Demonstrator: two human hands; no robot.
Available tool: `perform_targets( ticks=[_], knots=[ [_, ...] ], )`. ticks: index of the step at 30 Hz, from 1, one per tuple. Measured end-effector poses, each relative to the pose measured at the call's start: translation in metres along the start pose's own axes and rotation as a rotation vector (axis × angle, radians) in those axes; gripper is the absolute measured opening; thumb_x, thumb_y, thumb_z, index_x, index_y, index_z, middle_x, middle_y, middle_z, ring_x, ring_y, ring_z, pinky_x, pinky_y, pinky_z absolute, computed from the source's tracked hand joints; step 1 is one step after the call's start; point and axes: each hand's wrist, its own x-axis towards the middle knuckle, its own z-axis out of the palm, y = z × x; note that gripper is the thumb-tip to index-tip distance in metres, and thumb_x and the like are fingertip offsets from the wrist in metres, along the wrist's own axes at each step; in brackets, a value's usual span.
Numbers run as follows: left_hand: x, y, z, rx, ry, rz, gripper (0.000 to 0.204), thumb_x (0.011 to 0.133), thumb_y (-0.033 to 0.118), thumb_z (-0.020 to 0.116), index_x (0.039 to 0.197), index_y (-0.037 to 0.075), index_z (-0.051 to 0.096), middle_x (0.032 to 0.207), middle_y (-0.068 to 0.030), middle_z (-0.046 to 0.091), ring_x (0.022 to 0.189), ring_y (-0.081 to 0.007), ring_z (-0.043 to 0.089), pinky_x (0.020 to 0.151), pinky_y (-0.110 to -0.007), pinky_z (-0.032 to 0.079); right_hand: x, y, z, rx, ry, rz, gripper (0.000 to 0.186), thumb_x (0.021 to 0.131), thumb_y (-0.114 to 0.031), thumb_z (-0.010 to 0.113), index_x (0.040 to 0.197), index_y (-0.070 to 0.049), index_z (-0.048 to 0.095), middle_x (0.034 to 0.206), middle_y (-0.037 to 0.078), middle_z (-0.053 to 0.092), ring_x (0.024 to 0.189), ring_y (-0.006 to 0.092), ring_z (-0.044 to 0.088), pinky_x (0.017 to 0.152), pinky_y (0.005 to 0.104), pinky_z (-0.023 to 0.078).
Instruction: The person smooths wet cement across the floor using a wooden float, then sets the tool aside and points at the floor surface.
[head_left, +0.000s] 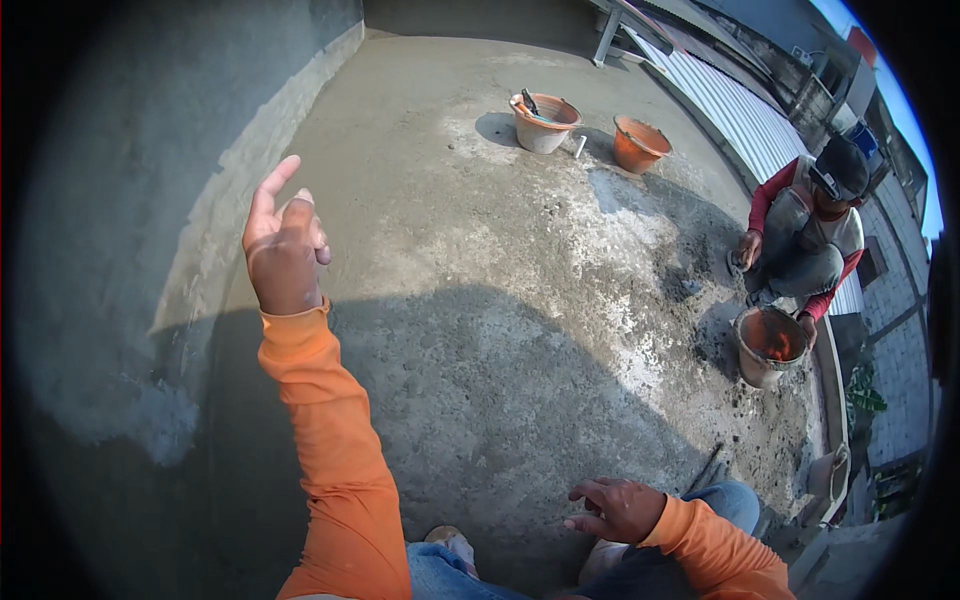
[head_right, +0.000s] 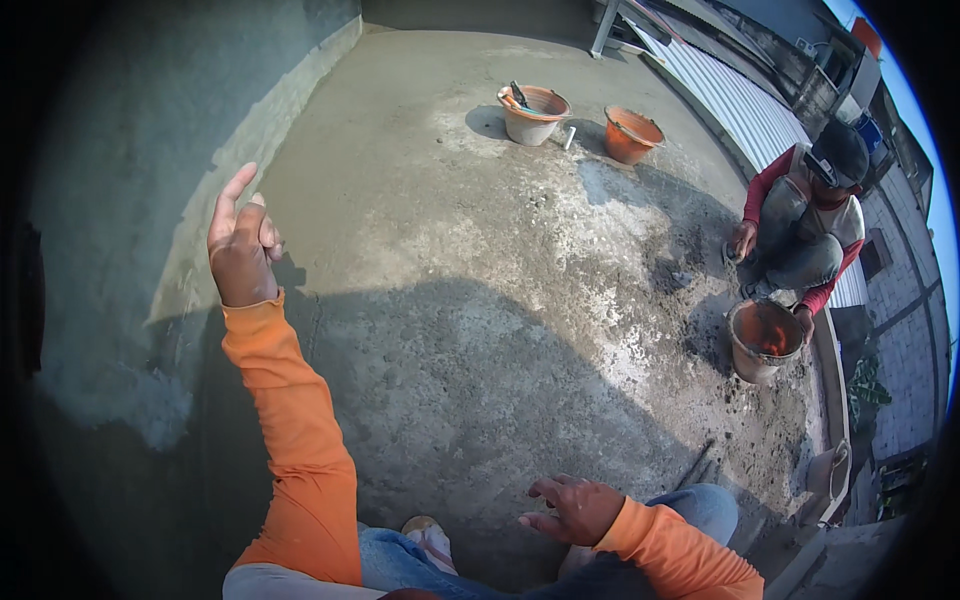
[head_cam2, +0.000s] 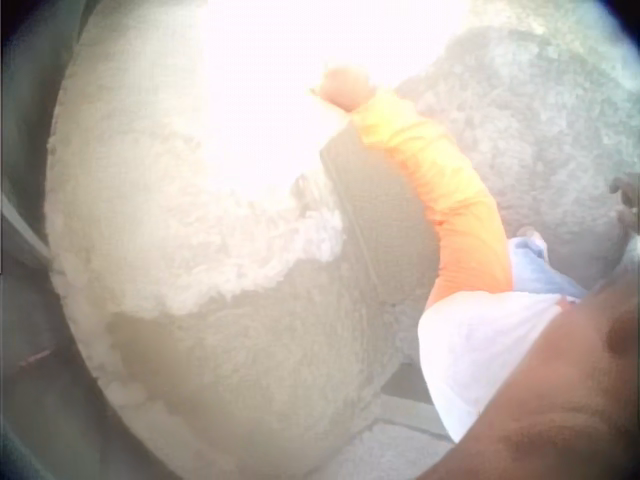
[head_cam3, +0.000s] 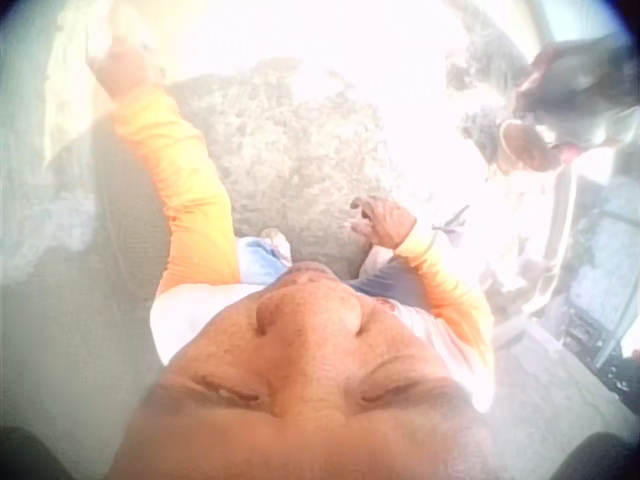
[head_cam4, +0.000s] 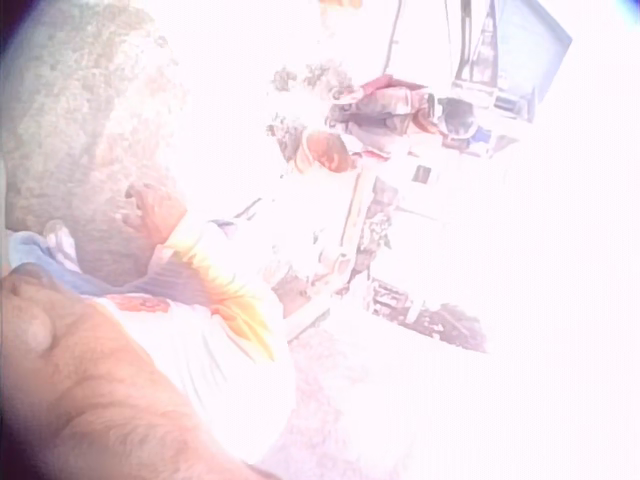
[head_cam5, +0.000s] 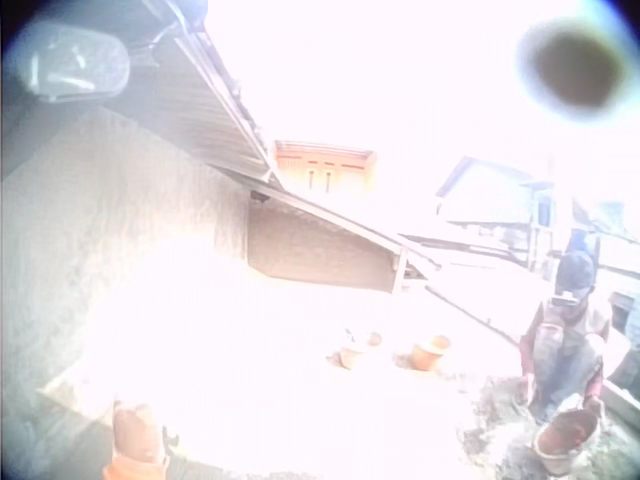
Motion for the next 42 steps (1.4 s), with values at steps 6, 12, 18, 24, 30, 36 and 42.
perform_targets(
  ticks=[6,12,18,24,30,36,42],
  knots=[
    [0.0,-0.056,0.007,0.681,-0.456,-0.175,0.056,0.084,0.017,0.045,0.138,0.005,0.033,0.069,-0.0122,0.063,0.07,-0.0211,0.061,0.069,-0.031,0.048,-0.002,-0.003,0.0,0.08,0.016,0.014,0.049,0.086,-0.046,0.056,0.107,-0.003,0.055,0.085,0.019,0.062,0.078,0.0346,0.063,0.069,0.0408,0.051],
    [-0.007,-0.036,0.019,0.994,-0.652,-0.374,0.063,0.085,0.026,0.041,0.142,0.005,0.024,0.071,-0.0075,0.067,0.071,-0.0169,0.061,0.077,-0.029,0.046,-0.003,0.0,0.0,0.059,0.001,0.02,0.05,0.085,-0.046,0.056,0.108,-0.002,0.054,0.085,0.018,0.062,0.077,0.0332,0.064,0.068,0.0396,0.051],
    [-0.009,-0.026,0.022,1.055,-0.618,-0.385,0.065,0.085,0.025,0.042,0.142,0.002,0.022,0.066,-0.007,0.066,0.076,-0.0181,0.063,0.08,-0.029,0.046,-0.003,-0.005,-0.002,0.078,-0.005,0.007,0.048,0.085,-0.045,0.057,0.107,-0.002,0.054,0.083,0.018,0.062,0.078,0.0328,0.064,0.068,0.0392,0.051],
    [-0.009,-0.036,0.022,1.055,-0.623,-0.282,0.064,0.085,0.026,0.043,0.142,0.004,0.023,0.064,-0.0071,0.065,0.07,-0.0189,0.063,0.077,-0.03,0.047,-0.005,-0.004,-0.001,0.045,0.016,0.002,0.048,0.085,-0.044,0.057,0.107,-0.002,0.054,0.083,0.017,0.063,0.078,0.0324,0.064,0.068,0.0393,0.051],
    [-0.01,-0.028,0.024,1.018,-0.656,-0.352,0.06,0.086,0.025,0.042,0.142,0.009,0.027,0.062,-0.0077,0.064,0.059,-0.0179,0.061,0.067,-0.03,0.048,-0.008,-0.003,0.0,0.047,0.015,0.003,0.048,0.085,-0.045,0.056,0.107,-0.003,0.054,0.083,0.017,0.062,0.078,0.0324,0.064,0.068,0.0393,0.051],
    [-0.01,-0.024,0.023,0.987,-0.669,-0.349,0.06,0.087,0.025,0.043,0.142,0.008,0.026,0.063,-0.0082,0.064,0.06,-0.018,0.061,0.067,-0.03,0.048,-0.009,-0.005,0.0,0.058,0.018,-0.009,0.049,0.086,-0.046,0.056,0.107,-0.003,0.054,0.083,0.016,0.062,0.077,0.0326,0.064,0.068,0.0393,0.051],
    [-0.009,-0.016,0.025,1.06,-0.738,-0.379,0.063,0.086,0.03,0.041,0.142,0.005,0.024,0.064,-0.0015,0.065,0.098,-0.0186,0.06,0.092,-0.034,0.043,-0.012,-0.011,-0.001,0.046,0.025,-0.024,0.048,0.085,-0.045,0.057,0.106,-0.002,0.055,0.08,0.016,0.061,0.075,0.0313,0.064,0.066,0.0385,0.051]
  ],
)
